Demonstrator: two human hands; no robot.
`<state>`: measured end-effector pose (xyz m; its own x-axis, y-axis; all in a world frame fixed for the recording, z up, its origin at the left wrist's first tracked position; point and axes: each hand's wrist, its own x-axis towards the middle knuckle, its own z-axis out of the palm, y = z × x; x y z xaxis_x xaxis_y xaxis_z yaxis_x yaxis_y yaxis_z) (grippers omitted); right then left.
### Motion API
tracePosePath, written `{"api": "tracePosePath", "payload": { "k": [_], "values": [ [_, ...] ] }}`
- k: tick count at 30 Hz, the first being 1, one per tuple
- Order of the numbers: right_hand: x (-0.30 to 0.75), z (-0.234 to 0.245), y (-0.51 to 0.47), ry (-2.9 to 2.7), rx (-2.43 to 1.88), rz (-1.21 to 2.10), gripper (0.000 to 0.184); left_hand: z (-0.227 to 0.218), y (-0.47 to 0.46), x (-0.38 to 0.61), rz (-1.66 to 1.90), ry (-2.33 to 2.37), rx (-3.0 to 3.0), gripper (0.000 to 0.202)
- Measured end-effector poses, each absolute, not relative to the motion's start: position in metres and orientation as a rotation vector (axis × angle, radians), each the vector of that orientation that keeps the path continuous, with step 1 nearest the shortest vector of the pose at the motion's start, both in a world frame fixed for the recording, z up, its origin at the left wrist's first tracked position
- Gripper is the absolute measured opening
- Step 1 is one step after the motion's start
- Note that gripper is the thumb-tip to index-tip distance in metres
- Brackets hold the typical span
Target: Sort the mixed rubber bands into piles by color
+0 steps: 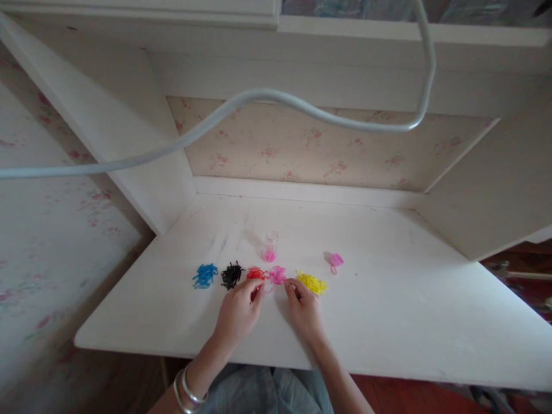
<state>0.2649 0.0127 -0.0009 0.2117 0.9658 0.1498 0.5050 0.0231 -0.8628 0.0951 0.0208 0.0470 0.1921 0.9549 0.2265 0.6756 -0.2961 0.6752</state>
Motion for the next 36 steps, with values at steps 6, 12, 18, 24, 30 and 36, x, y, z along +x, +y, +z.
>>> {"api": "tracePosePath", "payload": {
  "k": [6, 12, 18, 24, 30, 36],
  "values": [
    [0.267, 0.004, 0.018, -1.243, -1.575, 0.716, 0.043, 0.02, 0.002, 0.102, 0.622, 1.658, 2.191, 0.021],
    [0.267, 0.053, 0.042, -1.191, -1.519, 0.718, 0.044, 0.013, 0.006, 0.105, 0.529, 1.709, 2.304, 0.026],
    [0.257, 0.095, 0.082, -1.289, -1.493, 0.613, 0.04, 0.007, 0.007, 0.104, 0.561, 1.706, 2.297, 0.025],
    [0.249, 0.095, 0.108, -1.463, -1.587, 0.493, 0.039, 0.007, 0.008, 0.103, 0.578, 1.746, 2.294, 0.024],
    [0.249, 0.087, 0.11, -1.574, -1.65, 0.39, 0.037, 0.003, 0.009, 0.103, 0.557, 1.767, 2.306, 0.021],
    [0.251, 0.087, 0.107, -1.591, -1.674, 0.339, 0.036, 0.002, 0.008, 0.103, 0.537, 1.76, 2.326, 0.022]
  ]
}}
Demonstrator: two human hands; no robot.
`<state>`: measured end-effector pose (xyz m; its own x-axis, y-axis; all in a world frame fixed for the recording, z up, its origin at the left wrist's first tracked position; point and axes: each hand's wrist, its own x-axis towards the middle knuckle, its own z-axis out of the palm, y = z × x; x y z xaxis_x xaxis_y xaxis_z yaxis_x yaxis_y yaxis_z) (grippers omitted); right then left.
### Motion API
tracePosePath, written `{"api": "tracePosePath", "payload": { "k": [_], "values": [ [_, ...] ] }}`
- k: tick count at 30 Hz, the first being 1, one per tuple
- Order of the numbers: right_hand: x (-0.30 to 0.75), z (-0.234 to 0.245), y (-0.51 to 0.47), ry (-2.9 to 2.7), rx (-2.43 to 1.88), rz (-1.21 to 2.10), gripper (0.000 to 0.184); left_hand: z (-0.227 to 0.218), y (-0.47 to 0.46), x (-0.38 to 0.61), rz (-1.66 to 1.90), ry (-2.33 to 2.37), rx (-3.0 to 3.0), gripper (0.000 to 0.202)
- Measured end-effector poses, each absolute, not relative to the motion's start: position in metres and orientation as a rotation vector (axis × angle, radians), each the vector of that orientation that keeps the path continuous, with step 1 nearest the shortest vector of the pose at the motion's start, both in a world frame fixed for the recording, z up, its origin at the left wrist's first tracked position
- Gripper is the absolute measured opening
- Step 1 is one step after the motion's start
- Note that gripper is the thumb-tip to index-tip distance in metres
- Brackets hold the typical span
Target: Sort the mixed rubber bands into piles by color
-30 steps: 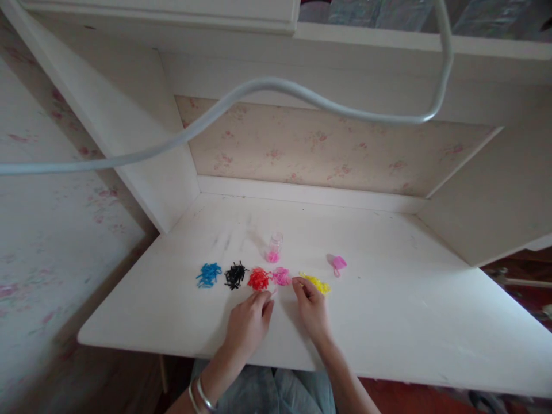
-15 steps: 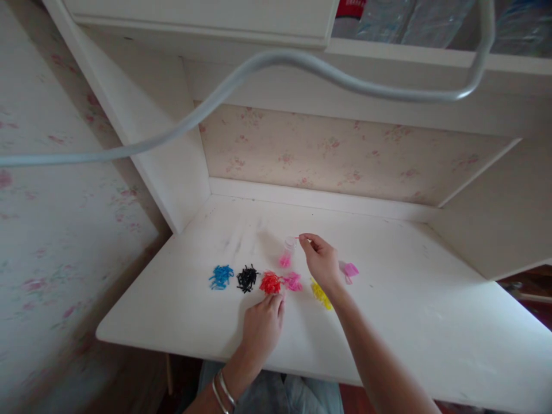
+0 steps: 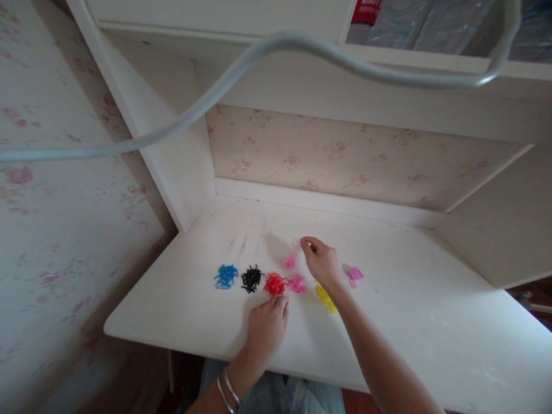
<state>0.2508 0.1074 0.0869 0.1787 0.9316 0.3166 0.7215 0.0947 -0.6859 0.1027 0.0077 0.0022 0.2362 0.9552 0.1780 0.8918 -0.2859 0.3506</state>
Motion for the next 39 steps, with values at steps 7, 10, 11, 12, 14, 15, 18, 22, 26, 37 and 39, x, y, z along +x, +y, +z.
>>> {"api": "tracePosePath", "payload": {
  "k": [7, 10, 11, 12, 14, 15, 18, 22, 26, 37, 39],
  "values": [
    [0.25, 0.087, 0.11, -1.634, -1.671, 0.333, 0.037, 0.003, 0.008, 0.102, 0.535, 1.755, 2.325, 0.022],
    [0.251, 0.086, 0.111, -1.619, -1.664, 0.351, 0.036, 0.003, 0.008, 0.103, 0.541, 1.746, 2.336, 0.023],
    [0.251, 0.086, 0.111, -1.611, -1.663, 0.348, 0.036, 0.002, 0.008, 0.103, 0.543, 1.744, 2.339, 0.024],
    [0.252, 0.086, 0.111, -1.603, -1.659, 0.341, 0.035, 0.002, 0.008, 0.103, 0.545, 1.745, 2.342, 0.024],
    [0.254, 0.087, 0.11, -1.588, -1.647, 0.328, 0.035, 0.002, 0.008, 0.104, 0.554, 1.753, 2.342, 0.024],
    [0.256, 0.088, 0.108, -1.575, -1.639, 0.33, 0.036, 0.002, 0.008, 0.104, 0.56, 1.758, 2.341, 0.025],
    [0.26, 0.085, 0.1, -1.498, -1.607, 0.395, 0.038, 0.002, 0.008, 0.103, 0.596, 1.767, 2.334, 0.026],
    [0.264, 0.065, 0.075, -1.367, -1.595, 0.549, 0.043, 0.001, 0.007, 0.101, 0.682, 1.737, 2.3, 0.027],
    [0.263, 0.03, 0.036, -1.368, -1.613, 0.667, 0.046, 0.002, 0.008, 0.099, 0.811, 1.677, 2.153, 0.026],
    [0.261, -0.001, 0.004, -1.789, -2.053, 0.358, 0.035, 0.092, 0.071, 0.097, 1.152, 1.533, 1.911, 0.027],
    [0.26, 0.002, 0.007, -1.811, -2.089, 0.323, 0.034, 0.101, 0.085, 0.099, 1.156, 1.542, 1.972, 0.027]
  ]
}}
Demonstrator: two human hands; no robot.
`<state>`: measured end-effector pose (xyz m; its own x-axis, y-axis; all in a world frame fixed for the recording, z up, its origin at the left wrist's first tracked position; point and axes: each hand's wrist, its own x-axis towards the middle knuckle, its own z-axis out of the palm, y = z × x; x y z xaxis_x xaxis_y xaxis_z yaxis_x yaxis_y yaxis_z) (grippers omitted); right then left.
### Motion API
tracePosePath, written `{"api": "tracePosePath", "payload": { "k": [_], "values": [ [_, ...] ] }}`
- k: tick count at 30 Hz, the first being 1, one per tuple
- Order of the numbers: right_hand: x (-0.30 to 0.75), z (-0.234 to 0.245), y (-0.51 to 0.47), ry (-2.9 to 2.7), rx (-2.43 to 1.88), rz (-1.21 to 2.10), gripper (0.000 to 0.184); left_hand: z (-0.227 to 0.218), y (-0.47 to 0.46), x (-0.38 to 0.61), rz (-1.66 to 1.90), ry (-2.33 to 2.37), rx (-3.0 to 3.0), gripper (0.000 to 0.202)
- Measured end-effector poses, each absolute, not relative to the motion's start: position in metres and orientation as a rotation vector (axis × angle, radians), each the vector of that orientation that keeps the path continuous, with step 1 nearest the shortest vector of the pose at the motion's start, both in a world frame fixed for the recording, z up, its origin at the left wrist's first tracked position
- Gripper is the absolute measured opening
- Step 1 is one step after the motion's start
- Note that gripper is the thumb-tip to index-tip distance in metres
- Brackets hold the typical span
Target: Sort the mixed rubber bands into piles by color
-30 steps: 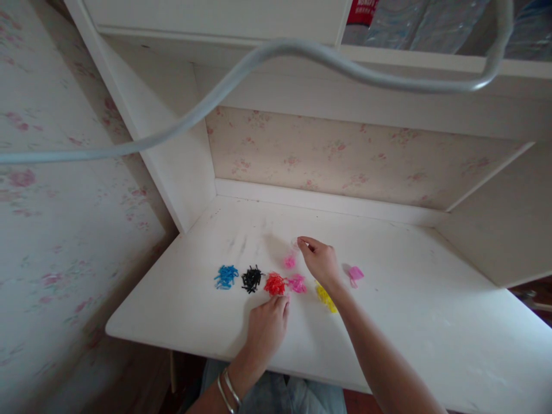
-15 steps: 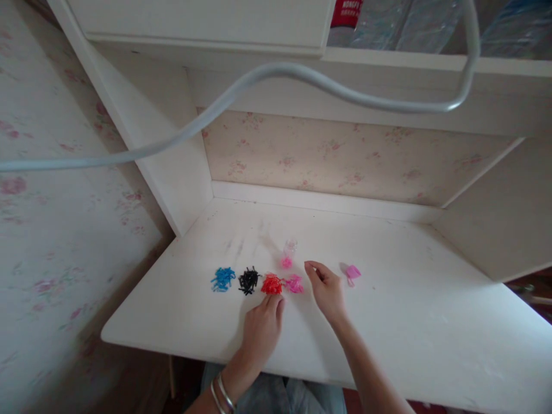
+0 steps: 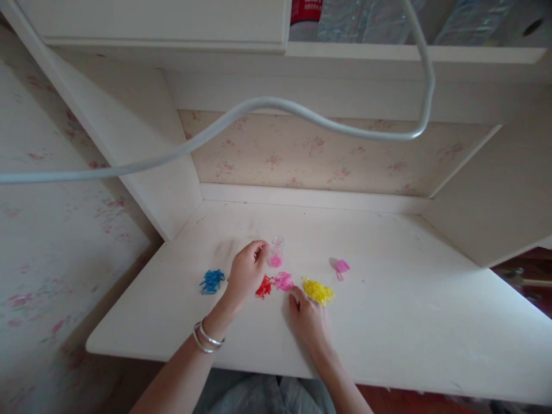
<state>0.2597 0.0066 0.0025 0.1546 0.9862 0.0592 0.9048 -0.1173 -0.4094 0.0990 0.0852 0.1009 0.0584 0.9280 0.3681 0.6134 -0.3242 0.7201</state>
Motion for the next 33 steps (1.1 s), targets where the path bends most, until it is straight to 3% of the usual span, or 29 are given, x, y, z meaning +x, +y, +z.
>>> {"api": "tracePosePath", "payload": {
  "k": [12, 24, 33],
  "values": [
    [0.258, 0.002, 0.004, -1.801, -2.129, 0.305, 0.032, 0.103, 0.114, 0.117, 0.862, 1.731, 2.279, 0.022],
    [0.259, 0.0, 0.005, -1.81, -2.125, 0.301, 0.032, 0.1, 0.097, 0.106, 0.973, 1.668, 2.234, 0.024],
    [0.256, 0.003, 0.003, -1.808, -2.15, 0.289, 0.034, 0.048, 0.031, 0.098, 0.737, 1.605, 2.172, 0.023]
  ]
}}
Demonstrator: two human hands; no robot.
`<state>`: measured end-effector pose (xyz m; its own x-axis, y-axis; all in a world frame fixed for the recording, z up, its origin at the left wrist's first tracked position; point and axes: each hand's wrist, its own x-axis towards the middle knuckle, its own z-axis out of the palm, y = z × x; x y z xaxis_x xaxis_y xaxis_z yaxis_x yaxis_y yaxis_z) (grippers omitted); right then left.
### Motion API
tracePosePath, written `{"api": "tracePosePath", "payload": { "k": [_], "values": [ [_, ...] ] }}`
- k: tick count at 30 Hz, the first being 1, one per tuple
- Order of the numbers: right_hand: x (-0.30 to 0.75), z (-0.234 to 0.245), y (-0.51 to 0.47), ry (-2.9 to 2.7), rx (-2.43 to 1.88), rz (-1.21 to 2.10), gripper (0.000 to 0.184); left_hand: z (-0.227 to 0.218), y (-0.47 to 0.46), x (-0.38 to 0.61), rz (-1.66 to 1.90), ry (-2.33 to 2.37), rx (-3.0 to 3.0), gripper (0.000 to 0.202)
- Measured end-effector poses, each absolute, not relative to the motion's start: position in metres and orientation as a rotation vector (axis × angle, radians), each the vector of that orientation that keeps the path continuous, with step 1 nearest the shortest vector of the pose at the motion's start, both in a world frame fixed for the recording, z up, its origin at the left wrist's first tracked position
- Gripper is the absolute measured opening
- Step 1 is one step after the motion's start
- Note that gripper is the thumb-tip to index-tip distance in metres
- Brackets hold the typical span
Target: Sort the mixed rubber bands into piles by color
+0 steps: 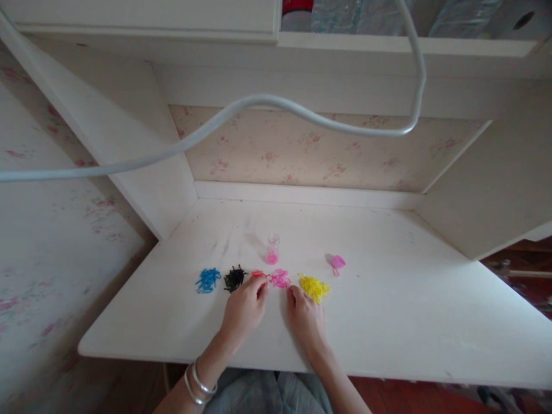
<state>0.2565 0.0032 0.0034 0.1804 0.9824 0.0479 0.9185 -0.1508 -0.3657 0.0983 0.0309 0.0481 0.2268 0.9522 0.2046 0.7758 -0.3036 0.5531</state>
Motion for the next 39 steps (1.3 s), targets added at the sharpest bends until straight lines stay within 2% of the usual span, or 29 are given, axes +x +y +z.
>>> {"api": "tracePosePath", "payload": {
  "k": [11, 20, 25, 32, 39],
  "values": [
    [0.253, 0.004, 0.004, -1.81, -2.126, 0.25, 0.033, 0.009, -0.004, 0.105, 0.442, 1.719, 2.354, 0.031],
    [0.253, 0.0, 0.003, -1.771, -2.095, 0.24, 0.034, 0.007, -0.002, 0.109, 0.391, 1.752, 2.425, 0.037],
    [0.26, -0.002, 0.003, -1.563, -1.916, 0.374, 0.036, 0.006, -0.005, 0.107, 0.413, 1.737, 2.443, 0.037],
    [0.272, 0.049, 0.017, -1.486, -1.759, 0.427, 0.04, 0.003, -0.008, 0.103, 0.421, 1.728, 2.415, 0.029],
    [0.265, 0.105, 0.065, -1.598, -1.696, 0.221, 0.038, 0.005, -0.008, 0.102, 0.477, 1.699, 2.377, 0.024]
  ]
}}
